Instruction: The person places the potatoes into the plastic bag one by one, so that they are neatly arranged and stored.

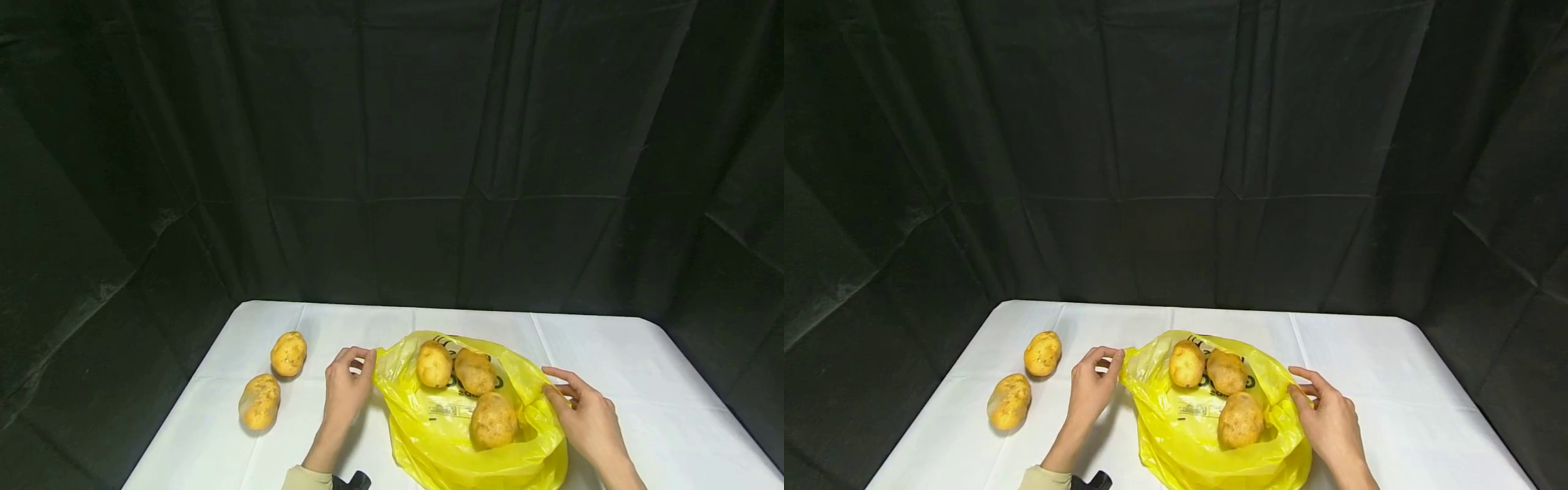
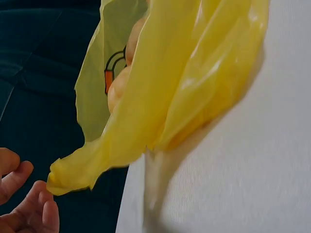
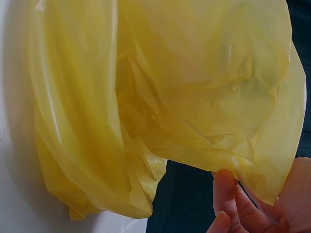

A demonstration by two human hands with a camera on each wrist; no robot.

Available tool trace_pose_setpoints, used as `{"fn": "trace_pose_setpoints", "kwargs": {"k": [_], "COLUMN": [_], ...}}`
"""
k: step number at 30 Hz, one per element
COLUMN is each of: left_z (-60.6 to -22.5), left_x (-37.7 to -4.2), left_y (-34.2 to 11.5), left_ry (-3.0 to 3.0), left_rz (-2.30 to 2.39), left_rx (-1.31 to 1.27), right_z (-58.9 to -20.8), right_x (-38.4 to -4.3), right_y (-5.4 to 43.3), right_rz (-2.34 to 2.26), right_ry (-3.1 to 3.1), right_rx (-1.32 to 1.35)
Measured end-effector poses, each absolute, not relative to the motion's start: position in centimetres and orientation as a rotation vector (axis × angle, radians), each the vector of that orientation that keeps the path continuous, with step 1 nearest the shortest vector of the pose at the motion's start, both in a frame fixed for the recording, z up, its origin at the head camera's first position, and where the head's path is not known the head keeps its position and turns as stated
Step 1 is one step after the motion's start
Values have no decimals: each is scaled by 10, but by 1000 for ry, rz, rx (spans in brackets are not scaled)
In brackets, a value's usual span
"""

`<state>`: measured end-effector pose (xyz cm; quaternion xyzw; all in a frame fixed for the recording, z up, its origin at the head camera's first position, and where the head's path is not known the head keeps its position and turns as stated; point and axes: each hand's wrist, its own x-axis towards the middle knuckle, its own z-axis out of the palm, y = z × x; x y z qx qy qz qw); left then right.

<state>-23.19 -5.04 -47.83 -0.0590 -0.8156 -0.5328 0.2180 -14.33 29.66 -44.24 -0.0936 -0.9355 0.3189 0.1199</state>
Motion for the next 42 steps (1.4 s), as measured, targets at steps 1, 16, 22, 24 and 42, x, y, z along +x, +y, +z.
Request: {"fn": "trace_pose_setpoints", "kwargs": {"k": [1,16,22,24,42], "left_z": [-478,-476,-472,-473,-482], "left_x": [-232,-242,-244,-245,-254], "left_y": [-52,-82,-97,-101,-125], "left_ry": [-2262,-2308,-2369,-2379,-2513], "left_rz": [-1475,-1292,-1131,-1097,-841], "left_rx": [-149,-17,42,48,175], "right_z": [-442,-442,-441,-441,-442], "right_x": [-143,-142,-142,-142,-141], "right_y": [297,297,297,297,297], "right_rz": [933,918,914,904,896], "right_ry": [-2731,-2734,-2731,-2720,-2718], "right_rx": [-274,-281,-280,-271,-299]}}
